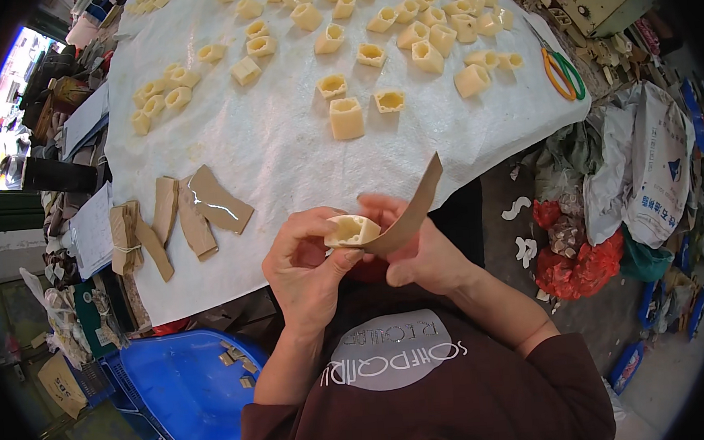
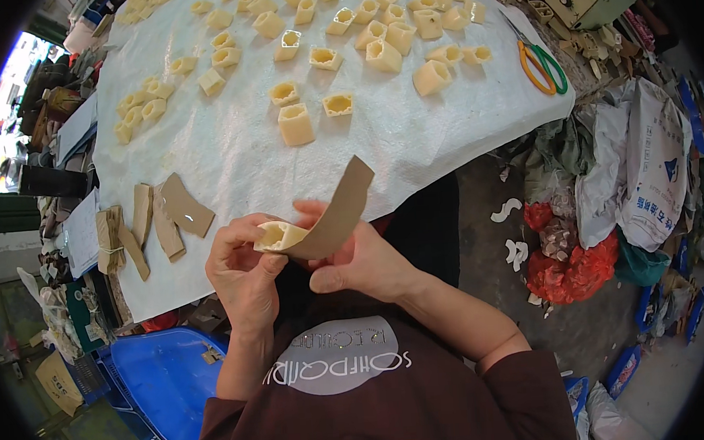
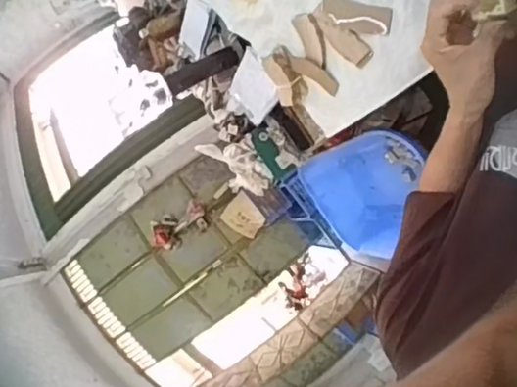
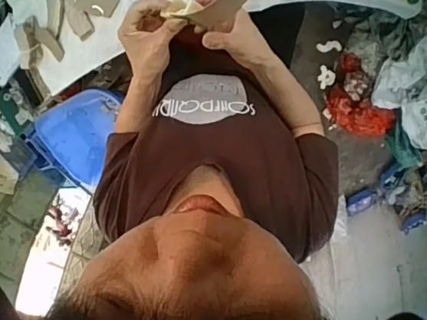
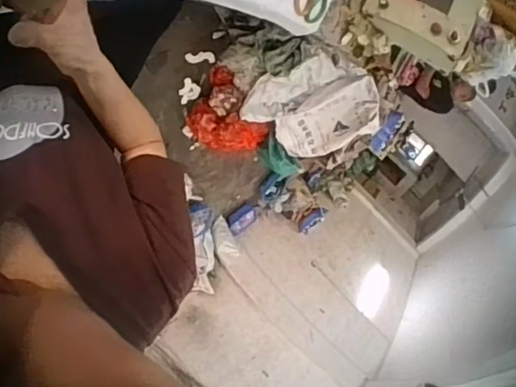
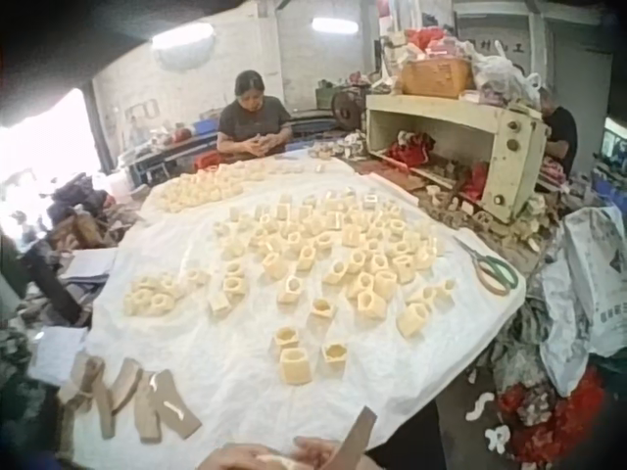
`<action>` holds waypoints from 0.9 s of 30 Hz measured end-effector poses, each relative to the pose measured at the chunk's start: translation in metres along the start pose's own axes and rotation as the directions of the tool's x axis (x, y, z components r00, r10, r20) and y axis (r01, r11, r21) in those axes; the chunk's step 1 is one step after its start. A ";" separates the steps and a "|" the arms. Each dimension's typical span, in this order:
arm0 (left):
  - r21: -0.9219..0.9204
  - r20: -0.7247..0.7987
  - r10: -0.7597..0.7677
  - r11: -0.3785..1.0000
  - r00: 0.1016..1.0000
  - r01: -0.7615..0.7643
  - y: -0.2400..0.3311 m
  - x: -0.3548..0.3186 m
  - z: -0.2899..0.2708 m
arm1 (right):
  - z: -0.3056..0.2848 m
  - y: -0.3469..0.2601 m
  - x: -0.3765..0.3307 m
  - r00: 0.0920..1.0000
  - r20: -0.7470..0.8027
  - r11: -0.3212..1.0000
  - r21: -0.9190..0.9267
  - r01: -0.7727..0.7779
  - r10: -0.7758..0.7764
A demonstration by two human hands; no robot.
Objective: The person sands the edges of small, hollow, yellow plastic components using a piece of sandpaper. They hold each component in one hand and rub the sandpaper against the edges with the other hand, then place the finished piece on a white sheet on the table.
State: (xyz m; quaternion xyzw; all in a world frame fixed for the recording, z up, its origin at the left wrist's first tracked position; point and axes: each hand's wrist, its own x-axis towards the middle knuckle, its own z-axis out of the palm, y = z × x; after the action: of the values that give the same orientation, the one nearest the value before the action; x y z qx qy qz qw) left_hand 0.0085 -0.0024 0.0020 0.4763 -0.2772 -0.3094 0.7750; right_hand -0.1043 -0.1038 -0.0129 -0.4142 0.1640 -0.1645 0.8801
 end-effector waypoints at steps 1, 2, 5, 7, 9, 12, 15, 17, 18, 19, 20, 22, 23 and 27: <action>0.025 0.006 0.005 1.000 1.000 -0.005 -0.002 -0.001 -0.002 | 0.001 0.000 0.003 0.999 -0.020 0.996 0.076 0.047 -0.046; 0.049 0.012 0.009 0.999 1.000 -0.010 -0.005 -0.004 -0.005 | 0.001 -0.001 0.005 0.995 -0.039 0.984 0.149 0.097 -0.092; 0.028 0.056 -0.050 0.998 0.997 0.048 -0.004 -0.010 -0.010 | -0.007 -0.006 0.005 0.979 -0.007 0.977 0.058 0.204 -0.204; 0.008 0.095 -0.081 0.997 0.992 0.081 -0.003 -0.012 -0.011 | -0.005 -0.008 0.002 0.980 -0.036 0.980 0.016 0.198 -0.198; 0.009 0.133 -0.082 0.997 0.988 0.082 -0.001 -0.012 -0.010 | -0.005 -0.007 0.001 0.981 -0.048 0.982 -0.011 0.189 -0.189; 0.002 0.165 -0.069 0.998 0.984 0.069 0.000 -0.013 -0.011 | -0.005 -0.005 0.001 0.987 -0.034 0.987 -0.029 0.158 -0.159; -0.006 0.168 -0.109 0.994 0.980 0.112 0.002 -0.013 -0.010 | -0.006 -0.008 0.001 0.993 -0.019 0.992 -0.042 0.117 -0.118; -0.005 0.183 -0.137 0.990 0.974 0.140 0.000 -0.012 -0.011 | -0.005 -0.009 0.001 0.993 -0.013 0.992 -0.041 0.117 -0.118; -0.005 0.190 -0.151 0.988 0.970 0.155 -0.001 -0.011 -0.012 | -0.007 -0.008 0.002 0.994 0.005 0.993 -0.054 0.107 -0.107; 0.011 0.194 -0.151 0.988 0.969 0.152 -0.002 -0.011 -0.012 | -0.011 -0.005 0.004 0.995 0.026 0.993 -0.067 0.098 -0.096; 0.027 0.199 -0.151 0.988 0.968 0.149 -0.002 -0.010 -0.013 | -0.014 -0.004 0.005 0.995 0.046 0.993 -0.080 0.089 -0.085; 0.194 0.233 -0.090 0.980 0.968 0.044 -0.003 -0.007 -0.014 | -0.014 -0.007 0.005 0.998 0.057 1.000 0.006 0.012 -0.013; 0.337 0.270 -0.033 0.939 0.962 -0.063 -0.003 -0.004 -0.015 | -0.015 -0.008 0.005 0.998 0.063 0.999 0.047 -0.027 0.024; 0.370 0.103 0.016 0.928 0.995 -0.053 0.005 -0.008 0.008 | -0.021 -0.003 0.003 0.995 0.081 0.995 -0.078 0.069 -0.063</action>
State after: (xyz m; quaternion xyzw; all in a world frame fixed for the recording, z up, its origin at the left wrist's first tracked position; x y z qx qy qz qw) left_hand -0.0017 0.0003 0.0085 0.5937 -0.3771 -0.2606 0.6614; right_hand -0.1107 -0.1213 -0.0244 -0.4606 0.1221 -0.1706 0.8625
